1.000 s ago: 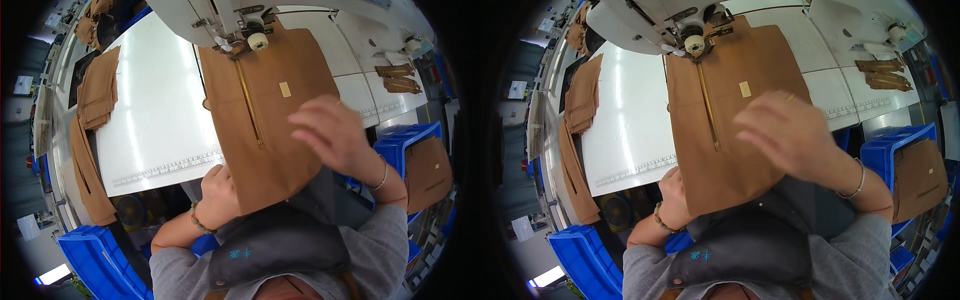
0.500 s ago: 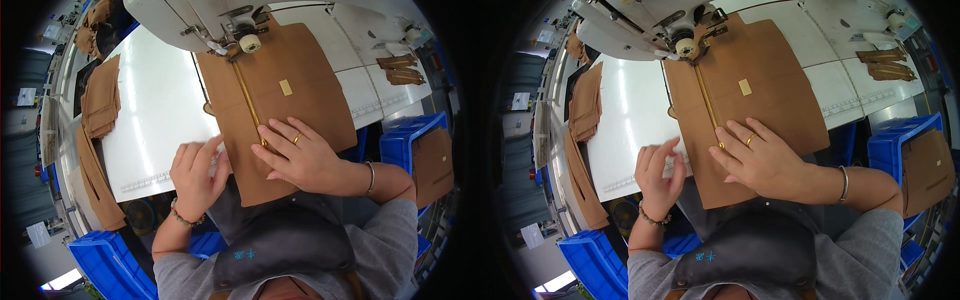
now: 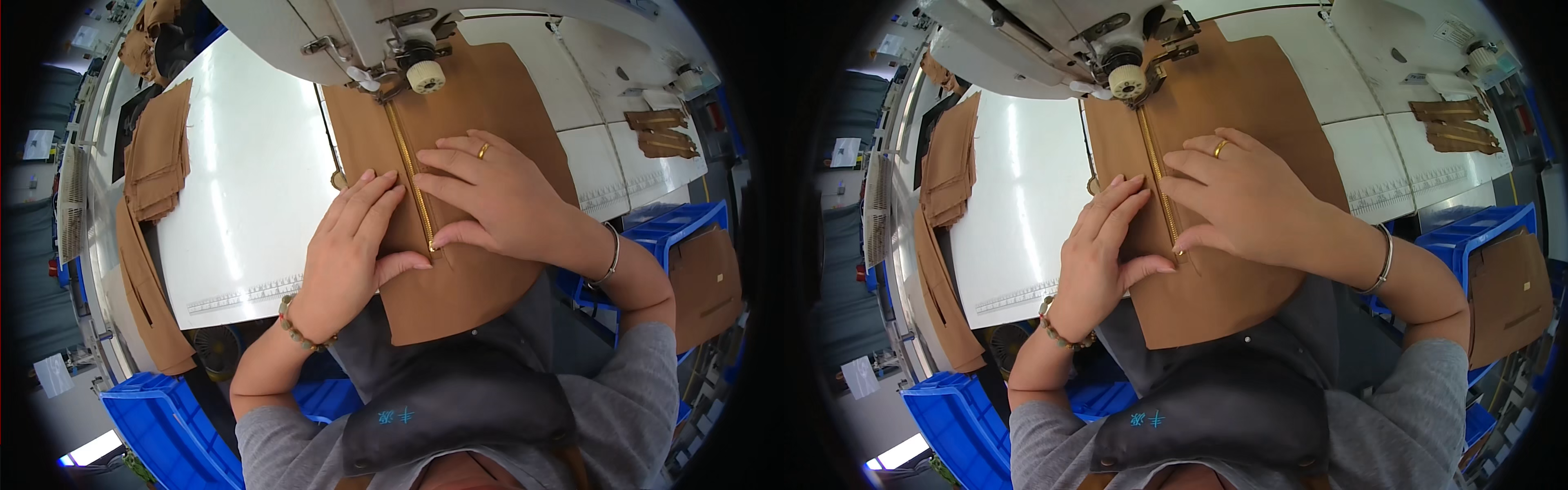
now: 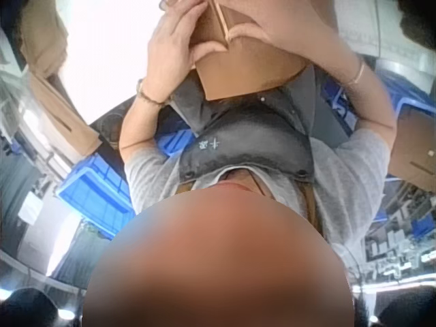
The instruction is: Sewing a zipper into a leather piece for a bag using an industrial sewing machine.
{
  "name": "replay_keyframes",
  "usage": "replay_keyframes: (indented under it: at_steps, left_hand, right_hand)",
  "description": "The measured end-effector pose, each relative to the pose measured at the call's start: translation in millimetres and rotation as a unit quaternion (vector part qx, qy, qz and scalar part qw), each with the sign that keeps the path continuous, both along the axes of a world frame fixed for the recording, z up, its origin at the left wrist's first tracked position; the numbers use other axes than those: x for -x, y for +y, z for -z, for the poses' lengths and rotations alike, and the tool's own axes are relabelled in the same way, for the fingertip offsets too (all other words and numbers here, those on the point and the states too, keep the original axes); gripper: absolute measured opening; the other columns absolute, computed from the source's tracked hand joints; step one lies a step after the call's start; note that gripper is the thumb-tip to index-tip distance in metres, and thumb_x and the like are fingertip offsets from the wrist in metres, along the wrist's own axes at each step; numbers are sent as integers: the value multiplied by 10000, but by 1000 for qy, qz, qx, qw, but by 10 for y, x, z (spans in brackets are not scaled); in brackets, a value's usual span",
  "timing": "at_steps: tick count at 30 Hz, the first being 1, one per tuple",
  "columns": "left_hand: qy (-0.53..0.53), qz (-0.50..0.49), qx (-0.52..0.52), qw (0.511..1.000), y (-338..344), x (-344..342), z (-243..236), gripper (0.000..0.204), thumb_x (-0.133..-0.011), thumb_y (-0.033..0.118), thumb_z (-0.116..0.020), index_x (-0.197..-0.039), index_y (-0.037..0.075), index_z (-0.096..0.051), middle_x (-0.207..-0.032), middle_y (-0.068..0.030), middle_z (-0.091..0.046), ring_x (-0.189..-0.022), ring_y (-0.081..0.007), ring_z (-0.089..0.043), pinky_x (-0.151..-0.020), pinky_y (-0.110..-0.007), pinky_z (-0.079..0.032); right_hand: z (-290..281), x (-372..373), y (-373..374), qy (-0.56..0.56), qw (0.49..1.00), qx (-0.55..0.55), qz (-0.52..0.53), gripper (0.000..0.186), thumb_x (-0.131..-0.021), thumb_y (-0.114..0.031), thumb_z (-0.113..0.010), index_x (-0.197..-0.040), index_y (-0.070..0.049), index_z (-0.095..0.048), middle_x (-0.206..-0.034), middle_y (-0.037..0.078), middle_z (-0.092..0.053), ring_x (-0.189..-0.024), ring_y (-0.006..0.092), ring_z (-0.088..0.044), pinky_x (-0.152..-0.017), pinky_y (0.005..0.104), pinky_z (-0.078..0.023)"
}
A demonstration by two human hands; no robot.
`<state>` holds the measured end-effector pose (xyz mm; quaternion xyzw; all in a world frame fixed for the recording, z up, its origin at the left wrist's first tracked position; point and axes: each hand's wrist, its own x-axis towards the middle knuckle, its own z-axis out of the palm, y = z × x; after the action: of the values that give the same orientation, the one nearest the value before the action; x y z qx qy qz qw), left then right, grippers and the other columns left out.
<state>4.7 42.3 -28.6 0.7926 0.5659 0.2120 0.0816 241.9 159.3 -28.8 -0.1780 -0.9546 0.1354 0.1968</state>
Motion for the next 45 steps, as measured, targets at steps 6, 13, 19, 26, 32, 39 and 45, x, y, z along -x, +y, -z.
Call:
replay_keyframes:
  at_steps: [6,13,19,26,32,39,45]
  left_hand:
    - [-8,-2,-10,1000,24,-30,2,963,-744,494,-872,-1500,-29,-585,-1549,-190,-595,-1381,-398,-597,-1148,-467,-511]
    - [61,2,-4,998,58,-96,-63,1011,-678,507,-879,-1500,-11,-597,-1560,-152,-601,-1347,-376,-613,-1143,-447,-512]
    - [85,10,-2,996,89,-114,-98,936,-747,588,-794,-1413,-53,-651,-1503,-163,-630,-1318,-339,-614,-1119,-442,-498]
    - [98,13,-18,995,164,-72,-110,914,-727,592,-817,-1380,-33,-681,-1497,-124,-646,-1234,-301,-631,-1069,-424,-508]
    - [98,11,-32,995,377,47,-103,952,-692,585,-855,-1416,-7,-672,-1484,-94,-659,-1155,-295,-641,-1060,-414,-508]
    - [89,3,-43,995,615,162,-61,917,-740,614,-817,-1394,-17,-691,-1434,-82,-660,-1244,-279,-622,-1088,-439,-486]
    - [64,-11,-43,997,769,236,-19,899,-759,604,-821,-1392,-21,-690,-1371,-106,-643,-1219,-305,-631,-1079,-445,-489]
  right_hand:
    - [40,13,-24,-40,998,-40,-14,730,-865,-531,-785,-1400,-44,-687,-1487,130,-638,-1387,340,-596,-1224,572,-414]
    - [9,-12,22,-45,997,-52,-22,755,-836,-542,-800,-1393,-44,-694,-1490,125,-638,-1407,319,-595,-1230,567,-409]
    - [-13,-33,41,-58,996,-56,-30,800,-801,-558,-811,-1401,-44,-689,-1495,125,-636,-1409,312,-600,-1230,568,-409]
    - [-23,6,83,-74,995,-58,-24,807,-813,-562,-801,-1418,-42,-674,-1520,133,-618,-1409,318,-599,-1225,573,-413]
    - [-24,97,270,-79,995,-63,-21,797,-854,-564,-775,-1446,-45,-654,-1533,137,-610,-1423,311,-579,-1239,566,-395]
    - [43,216,517,-52,995,-82,-12,752,-867,-559,-771,-1417,-54,-681,-1485,132,-642,-1349,311,-616,-1206,507,-425]
    - [121,282,655,-1,995,-96,-4,697,-890,-561,-749,-1376,-62,-706,-1374,122,-700,-1297,290,-643,-1163,456,-447]
